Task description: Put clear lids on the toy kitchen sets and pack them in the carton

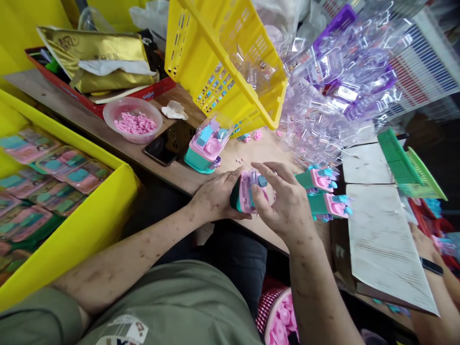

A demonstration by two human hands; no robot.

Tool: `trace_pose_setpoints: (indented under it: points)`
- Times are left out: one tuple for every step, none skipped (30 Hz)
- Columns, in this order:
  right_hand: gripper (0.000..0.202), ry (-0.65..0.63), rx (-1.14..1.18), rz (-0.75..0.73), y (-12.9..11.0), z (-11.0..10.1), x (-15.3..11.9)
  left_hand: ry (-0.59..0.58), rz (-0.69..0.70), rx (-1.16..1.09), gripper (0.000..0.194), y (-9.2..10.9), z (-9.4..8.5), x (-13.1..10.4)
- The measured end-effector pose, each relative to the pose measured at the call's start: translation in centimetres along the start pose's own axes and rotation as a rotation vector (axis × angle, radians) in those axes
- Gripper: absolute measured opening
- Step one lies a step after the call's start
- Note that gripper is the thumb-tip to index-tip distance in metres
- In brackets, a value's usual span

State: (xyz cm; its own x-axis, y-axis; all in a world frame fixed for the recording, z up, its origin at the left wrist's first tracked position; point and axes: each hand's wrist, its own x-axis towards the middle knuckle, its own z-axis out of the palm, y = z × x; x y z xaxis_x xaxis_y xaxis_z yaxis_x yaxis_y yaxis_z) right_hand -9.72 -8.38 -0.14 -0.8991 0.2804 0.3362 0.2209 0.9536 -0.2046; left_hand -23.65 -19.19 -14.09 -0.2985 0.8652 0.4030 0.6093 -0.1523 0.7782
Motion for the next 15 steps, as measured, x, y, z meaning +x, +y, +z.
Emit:
trace_pose_setpoints:
  points:
    - [0.046, -0.002, 0.001, 0.011, -0.1, 0.1, 0.0, -0.002, 0.0, -0.002, 0.129, 0.0, 0.0, 0.0]
    - [0.046, -0.008, 0.002, 0.018, -0.1, 0.1, 0.1, -0.004, 0.001, -0.005, 0.128, 0.0, 0.0, -0.1]
    - [0.046, -0.018, 0.003, 0.026, -0.2, 0.1, 0.2, -0.005, 0.002, -0.01, 0.128, 0.0, 0.0, -0.1]
    - [0.047, -0.028, 0.005, 0.034, -0.3, 0.1, 0.2, -0.003, 0.003, -0.016, 0.127, 0.1, 0.0, -0.1]
    - [0.047, -0.037, 0.009, 0.043, -0.4, 0.1, 0.2, 0.0, 0.002, -0.022, 0.128, 0.1, -0.1, -0.1]
    - [0.048, -0.046, 0.019, 0.058, -0.4, 0.1, 0.0, 0.002, -0.001, -0.028, 0.128, 0.1, -0.1, 0.0]
    - [0.048, -0.055, 0.038, 0.081, -0.3, 0.0, -0.3, 0.002, -0.005, -0.034, 0.129, 0.1, -0.2, 0.0]
    - [0.049, -0.061, 0.069, 0.113, -0.2, 0.0, -0.7, -0.003, -0.008, -0.038, 0.13, 0.1, -0.3, 0.1]
    - [0.05, -0.06, 0.116, 0.149, 0.0, 0.1, -1.1, -0.01, -0.009, -0.036, 0.13, 0.0, -0.4, 0.1]
    - [0.05, -0.05, 0.178, 0.183, 0.3, 0.3, -1.6, -0.017, -0.007, -0.028, 0.129, -0.1, -0.5, 0.1]
    - [0.05, -0.032, 0.249, 0.216, 0.6, 0.7, -2.1, -0.02, -0.001, -0.016, 0.129, -0.1, -0.7, 0.1]
    - [0.051, -0.006, 0.325, 0.25, 0.8, 1.1, -2.4, -0.011, 0.012, -0.002, 0.128, -0.2, -0.8, -0.1]
    - [0.052, 0.024, 0.406, 0.288, 1.0, 1.7, -2.6, 0.011, 0.033, 0.013, 0.127, -0.2, -0.9, -0.3]
    - [0.053, 0.057, 0.488, 0.329, 1.2, 2.5, -2.6, 0.05, 0.061, 0.027, 0.124, -0.2, -1.1, -0.5]
    - [0.055, 0.092, 0.565, 0.369, 1.2, 3.3, -2.4, 0.102, 0.091, 0.042, 0.119, -0.2, -1.2, -0.8]
